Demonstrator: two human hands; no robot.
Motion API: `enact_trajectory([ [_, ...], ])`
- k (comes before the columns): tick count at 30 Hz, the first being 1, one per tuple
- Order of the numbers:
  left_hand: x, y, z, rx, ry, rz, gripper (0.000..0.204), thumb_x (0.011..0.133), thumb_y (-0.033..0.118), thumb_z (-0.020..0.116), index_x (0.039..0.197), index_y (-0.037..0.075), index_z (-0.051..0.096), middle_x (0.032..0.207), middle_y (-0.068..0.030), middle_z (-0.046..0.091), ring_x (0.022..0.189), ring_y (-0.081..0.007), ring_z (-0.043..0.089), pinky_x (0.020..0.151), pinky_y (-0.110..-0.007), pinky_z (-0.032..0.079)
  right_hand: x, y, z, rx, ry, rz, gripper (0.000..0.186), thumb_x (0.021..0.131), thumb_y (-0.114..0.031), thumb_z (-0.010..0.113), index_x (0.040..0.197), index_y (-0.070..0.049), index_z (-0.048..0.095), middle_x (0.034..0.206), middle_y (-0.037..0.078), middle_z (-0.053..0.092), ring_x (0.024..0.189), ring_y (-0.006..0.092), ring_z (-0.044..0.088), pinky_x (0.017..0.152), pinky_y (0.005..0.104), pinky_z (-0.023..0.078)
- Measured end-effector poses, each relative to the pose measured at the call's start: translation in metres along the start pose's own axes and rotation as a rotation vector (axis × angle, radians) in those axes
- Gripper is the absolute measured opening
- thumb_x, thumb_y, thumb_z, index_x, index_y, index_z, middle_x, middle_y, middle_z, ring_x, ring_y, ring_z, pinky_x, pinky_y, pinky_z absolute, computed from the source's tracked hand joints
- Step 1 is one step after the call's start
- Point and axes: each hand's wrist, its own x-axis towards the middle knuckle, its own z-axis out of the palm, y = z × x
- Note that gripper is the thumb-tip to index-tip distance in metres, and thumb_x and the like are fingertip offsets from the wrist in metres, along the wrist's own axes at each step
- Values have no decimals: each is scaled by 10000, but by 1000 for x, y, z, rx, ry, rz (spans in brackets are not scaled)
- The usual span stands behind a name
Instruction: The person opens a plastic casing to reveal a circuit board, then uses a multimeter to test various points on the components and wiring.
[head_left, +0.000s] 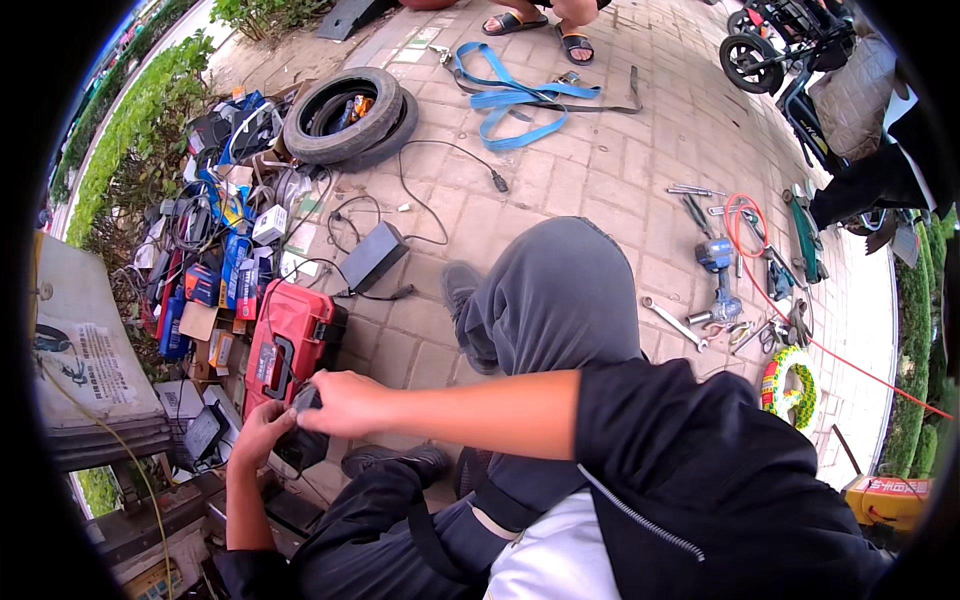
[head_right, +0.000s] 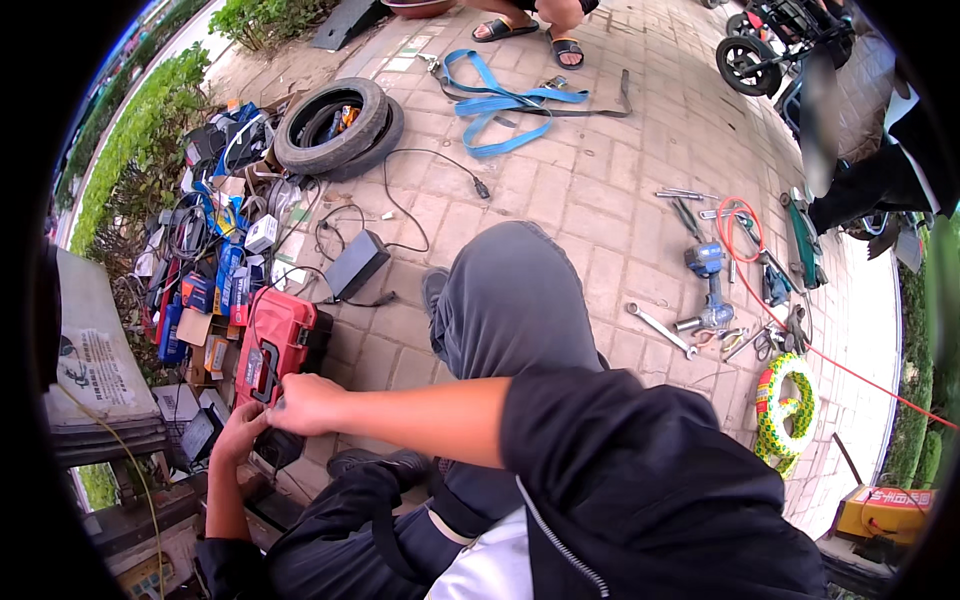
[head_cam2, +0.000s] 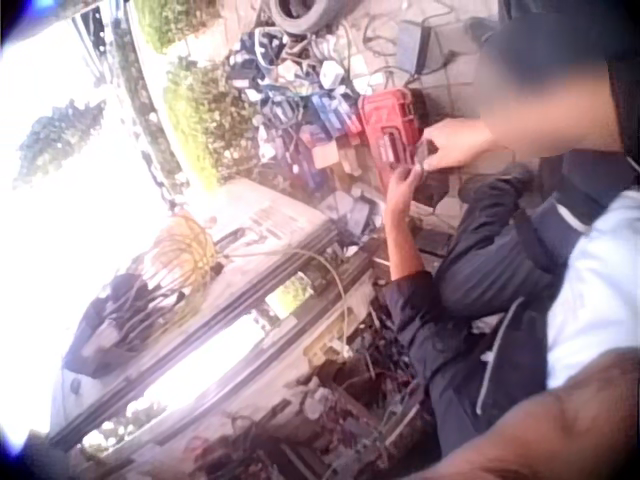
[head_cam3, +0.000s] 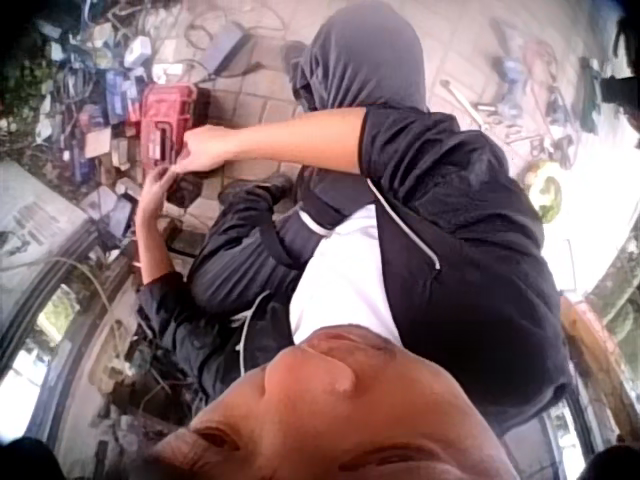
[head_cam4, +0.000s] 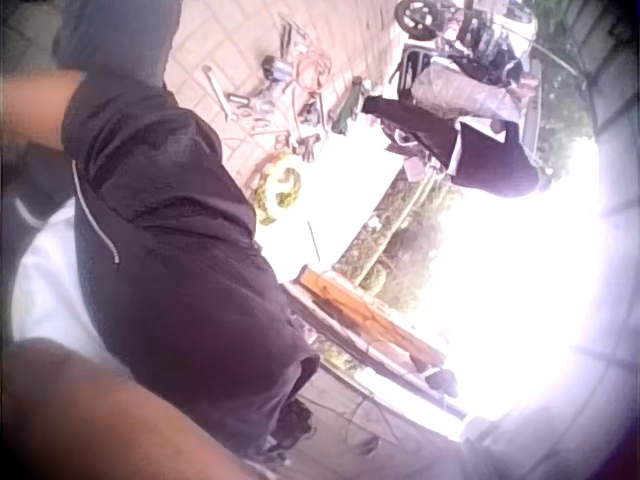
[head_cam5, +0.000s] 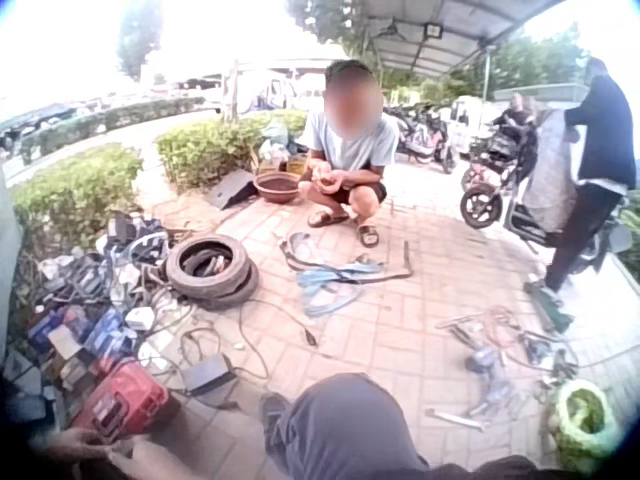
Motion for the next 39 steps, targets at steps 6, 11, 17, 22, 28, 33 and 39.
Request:
enact_trajectory([
  [6,-35,35,32,311,125,125,329,749,234,791,796,-38,611,720,-45,602,692,-115,565,601,-307,467,24,40,85,1053,21,589,847,786,-657,635,1325,-15,515,1272,195,575,1169,394,541,924,655,386],
  [11,-64,50,71,648,324,346,503,602,291,860,923,-15,622,942,-180,630,973,-358,554,862,-443,428,38,67,91,1278,-82,380,615,793,-436,745,1171,19,576,1077,160,660,967,269,660,818,431,529],
  [17,-99,50,84,940,442,220,637,543,337,886,1014,24,595,958,-133,633,953,-328,571,847,-433,436,26,55,107,939,195,77,456,775,-308,780,1018,37,608,940,114,675,831,168,651,756,318,530],
  [22,-95,47,82,891,483,260,552,500,338,900,863,19,633,808,-95,631,825,-300,598,758,-400,470,30,46,107,888,230,52,444,759,-286,793,1002,37,609,926,104,672,811,159,646,726,315,535],
  [28,-92,48,88,833,555,278,449,548,288,881,832,30,648,796,-104,636,810,-293,599,732,-394,478,41,46,108,693,306,62,576,710,-396,791,1046,35,609,954,156,689,863,238,673,790,348,522],
  [33,-78,49,96,812,553,359,404,601,187,847,892,12,629,887,-152,644,861,-365,576,777,-438,466,44,47,95,655,345,51,575,720,-334,804,1063,72,583,954,156,670,867,202,644,780,345,524],
  [39,-73,45,104,809,587,420,305,654,152,801,751,13,549,788,-155,579,796,-393,524,704,-473,429,51,49,97,550,336,161,636,687,-465,781,1071,14,619,1006,217,682,943,321,671,846,398,507],
])
